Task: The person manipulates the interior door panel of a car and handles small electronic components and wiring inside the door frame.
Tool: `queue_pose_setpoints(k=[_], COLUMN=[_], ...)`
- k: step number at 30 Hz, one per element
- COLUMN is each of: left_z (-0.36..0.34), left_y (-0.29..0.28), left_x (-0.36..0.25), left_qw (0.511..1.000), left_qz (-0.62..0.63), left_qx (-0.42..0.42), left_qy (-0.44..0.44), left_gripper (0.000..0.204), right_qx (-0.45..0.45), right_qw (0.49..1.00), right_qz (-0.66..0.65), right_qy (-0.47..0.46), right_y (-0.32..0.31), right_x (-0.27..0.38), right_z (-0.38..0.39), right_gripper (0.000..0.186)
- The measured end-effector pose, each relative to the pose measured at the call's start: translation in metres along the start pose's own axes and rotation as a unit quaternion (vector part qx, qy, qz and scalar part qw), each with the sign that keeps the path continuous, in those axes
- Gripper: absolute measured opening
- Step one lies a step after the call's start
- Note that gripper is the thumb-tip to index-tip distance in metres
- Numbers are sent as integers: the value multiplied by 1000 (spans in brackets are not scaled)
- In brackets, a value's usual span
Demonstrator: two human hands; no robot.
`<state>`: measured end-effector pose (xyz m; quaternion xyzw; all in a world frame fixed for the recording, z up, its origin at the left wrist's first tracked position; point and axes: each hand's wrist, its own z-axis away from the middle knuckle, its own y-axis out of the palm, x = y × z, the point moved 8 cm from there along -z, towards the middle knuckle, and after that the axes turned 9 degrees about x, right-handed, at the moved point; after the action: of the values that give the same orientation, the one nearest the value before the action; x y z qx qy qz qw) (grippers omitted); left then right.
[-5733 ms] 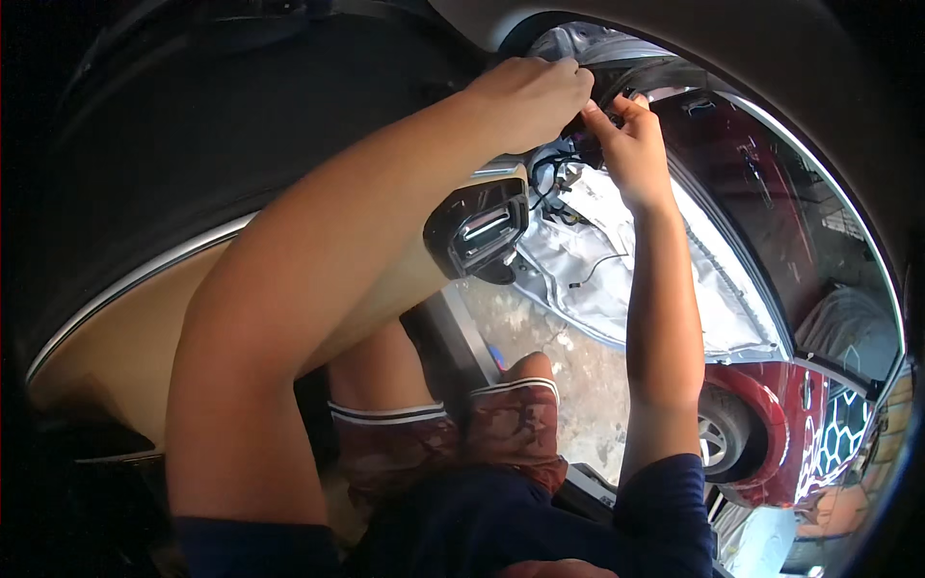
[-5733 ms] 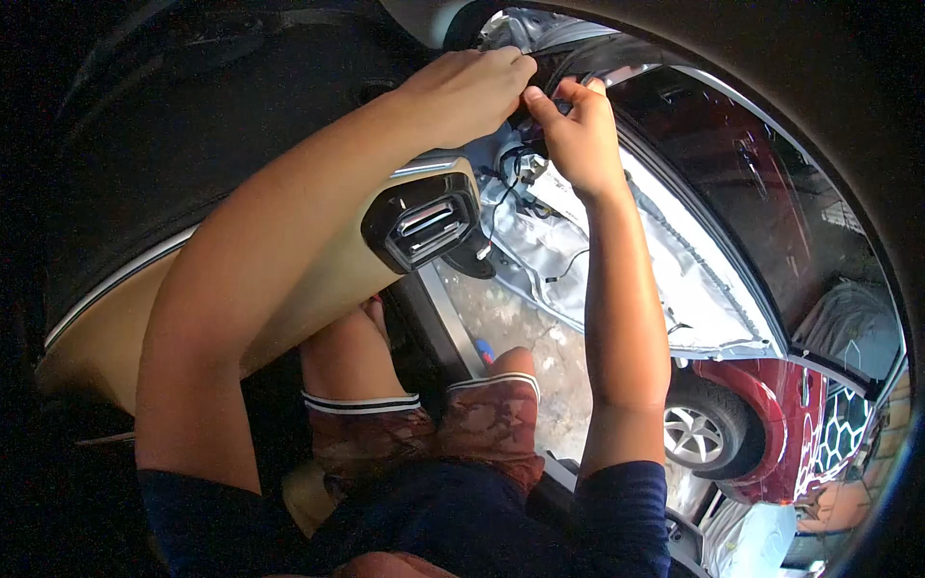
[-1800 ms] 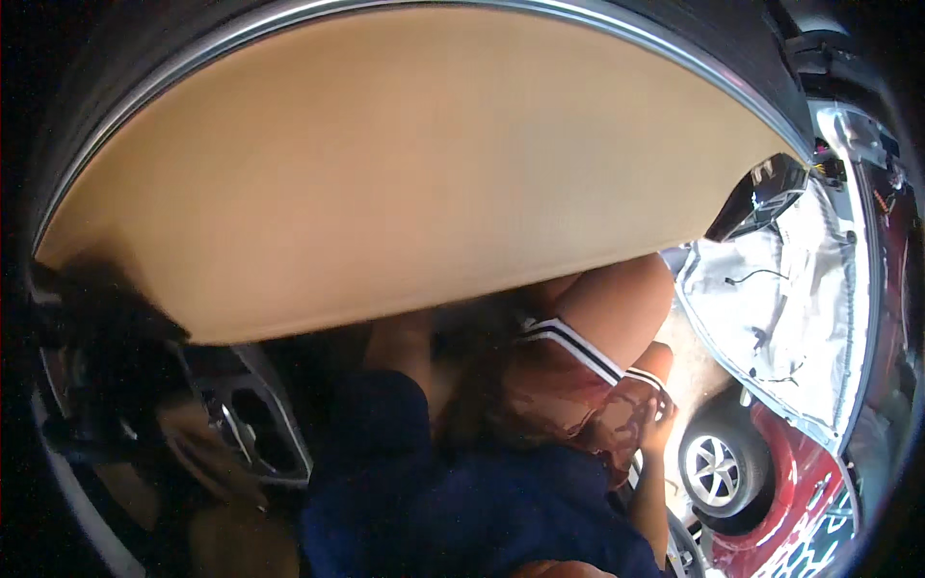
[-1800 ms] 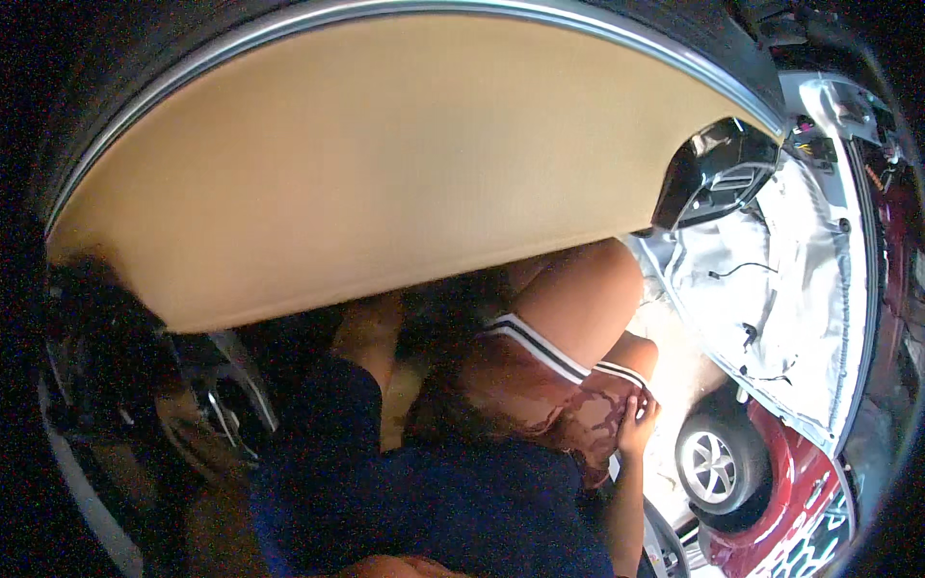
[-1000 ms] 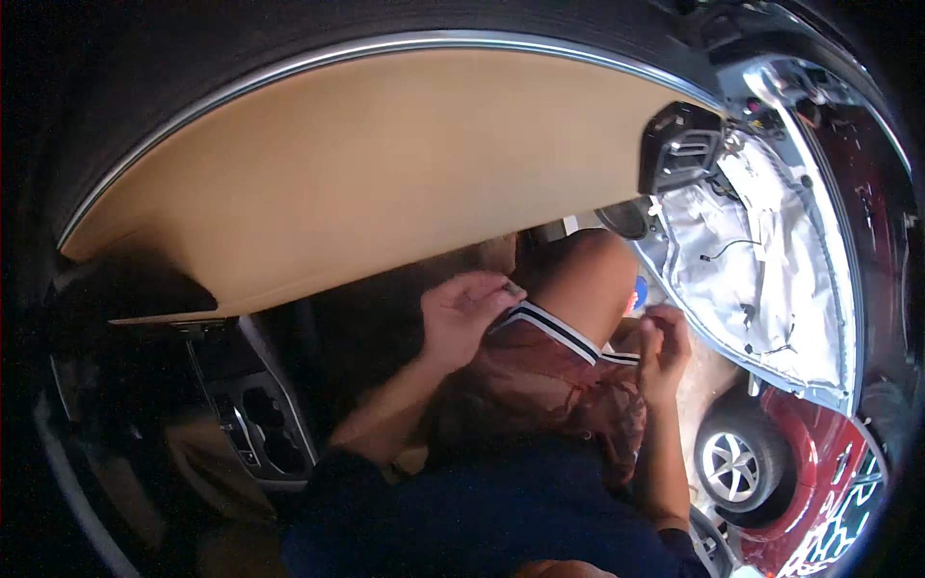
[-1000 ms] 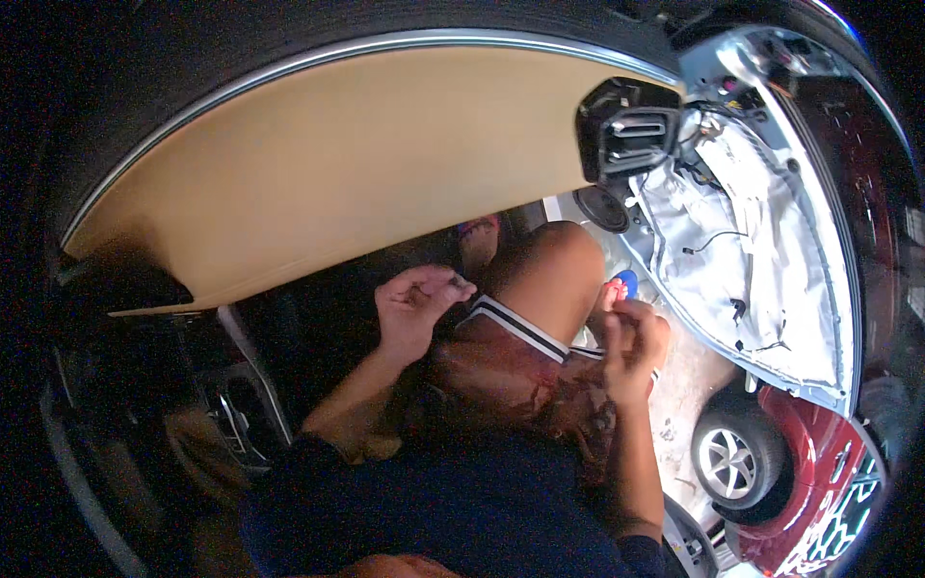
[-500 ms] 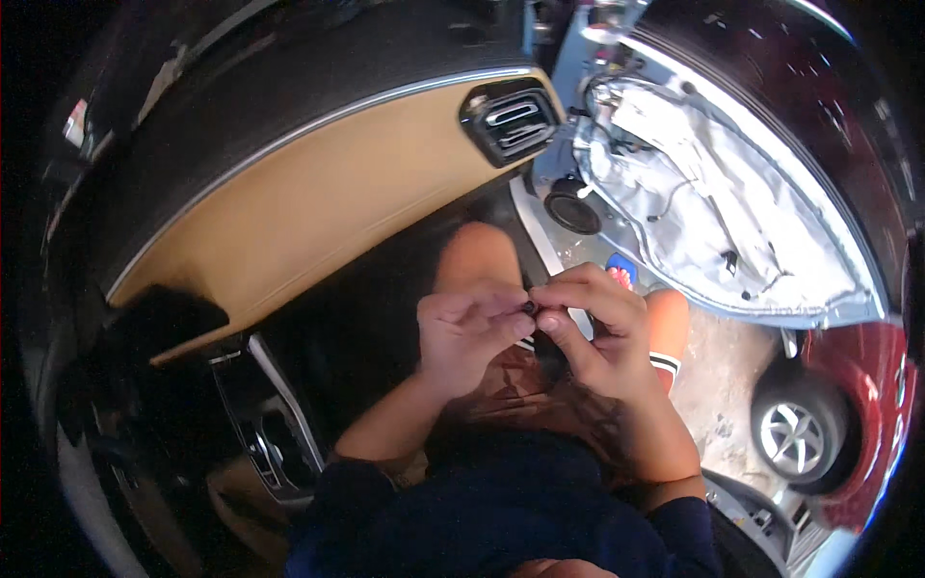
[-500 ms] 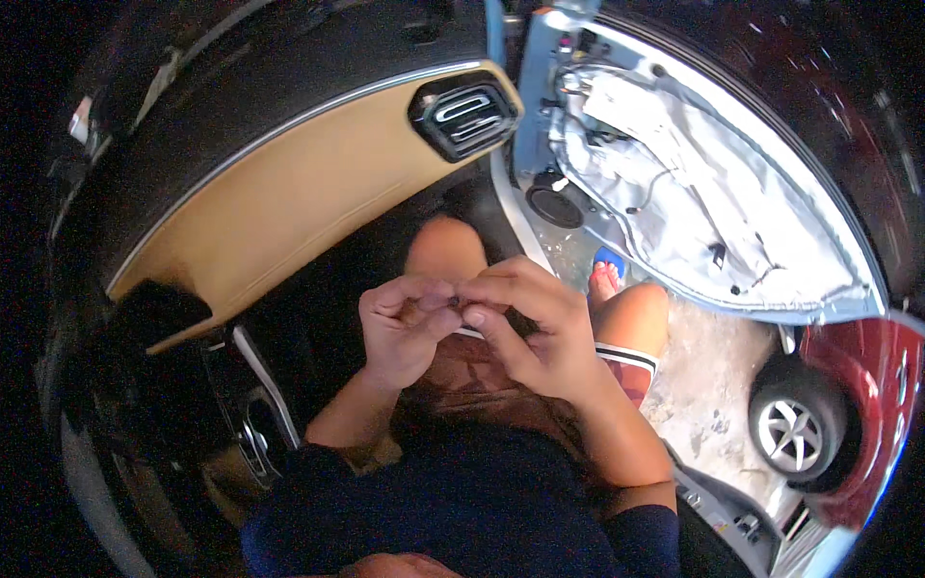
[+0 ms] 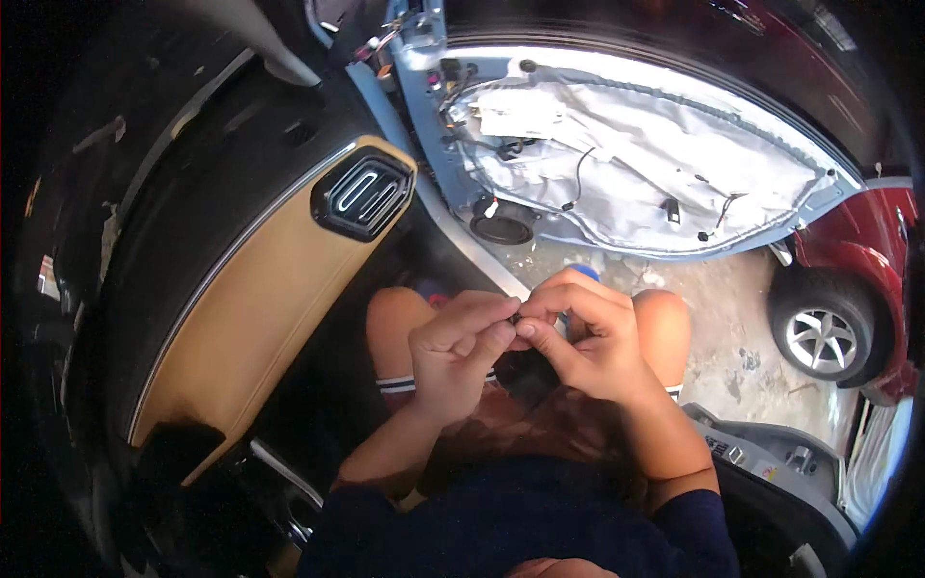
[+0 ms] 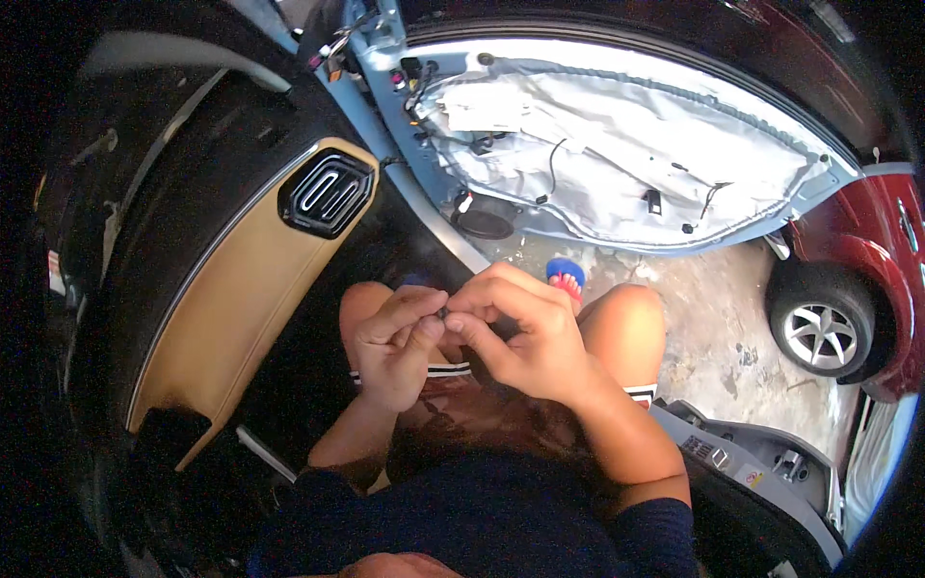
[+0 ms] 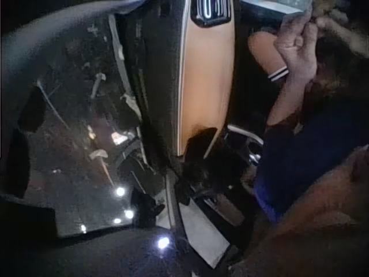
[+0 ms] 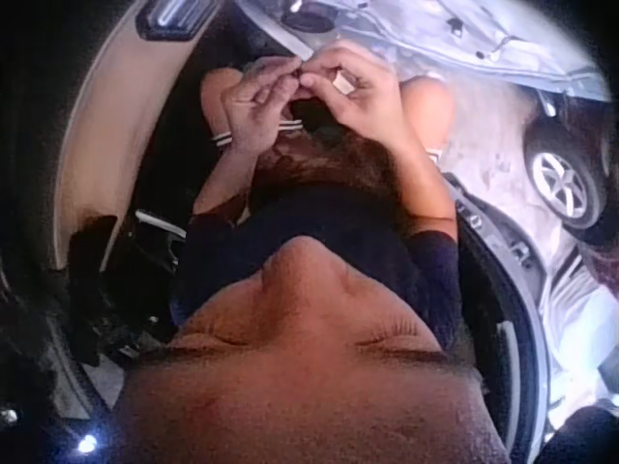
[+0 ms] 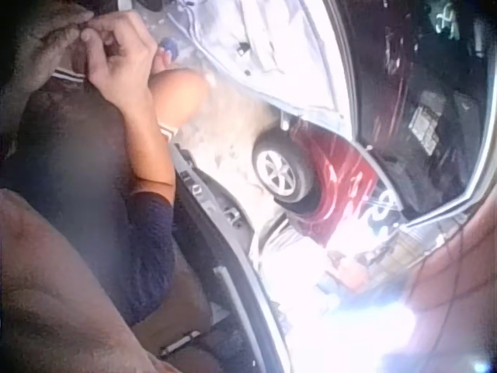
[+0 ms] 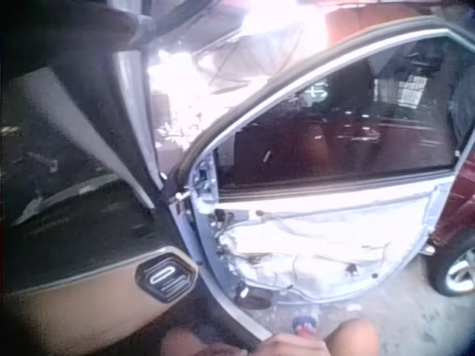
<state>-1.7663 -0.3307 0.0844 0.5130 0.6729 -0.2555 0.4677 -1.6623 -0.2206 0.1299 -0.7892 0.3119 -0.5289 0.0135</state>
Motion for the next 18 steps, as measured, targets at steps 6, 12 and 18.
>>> queue_pose_setpoints(k=[6,12,18], left_z=[-27,-45,-51], left_y=[7,6,6], left_x=[12,18,19], left_qw=[996,993,990], left_qz=[82,105,117], left_qx=[18,20,45], left_qy=[-17,-46,-68], left_gripper=[21,18,19], right_qx=[-36,-54,-8], right_qw=[997,994,1000], right_qz=[54,65,25], right_qy=[-52,-69,-12], right_y=[-24,-37,-41], right_x=[6,6,3], right_z=[-8,-17,-24], right_gripper=[16,15,11])
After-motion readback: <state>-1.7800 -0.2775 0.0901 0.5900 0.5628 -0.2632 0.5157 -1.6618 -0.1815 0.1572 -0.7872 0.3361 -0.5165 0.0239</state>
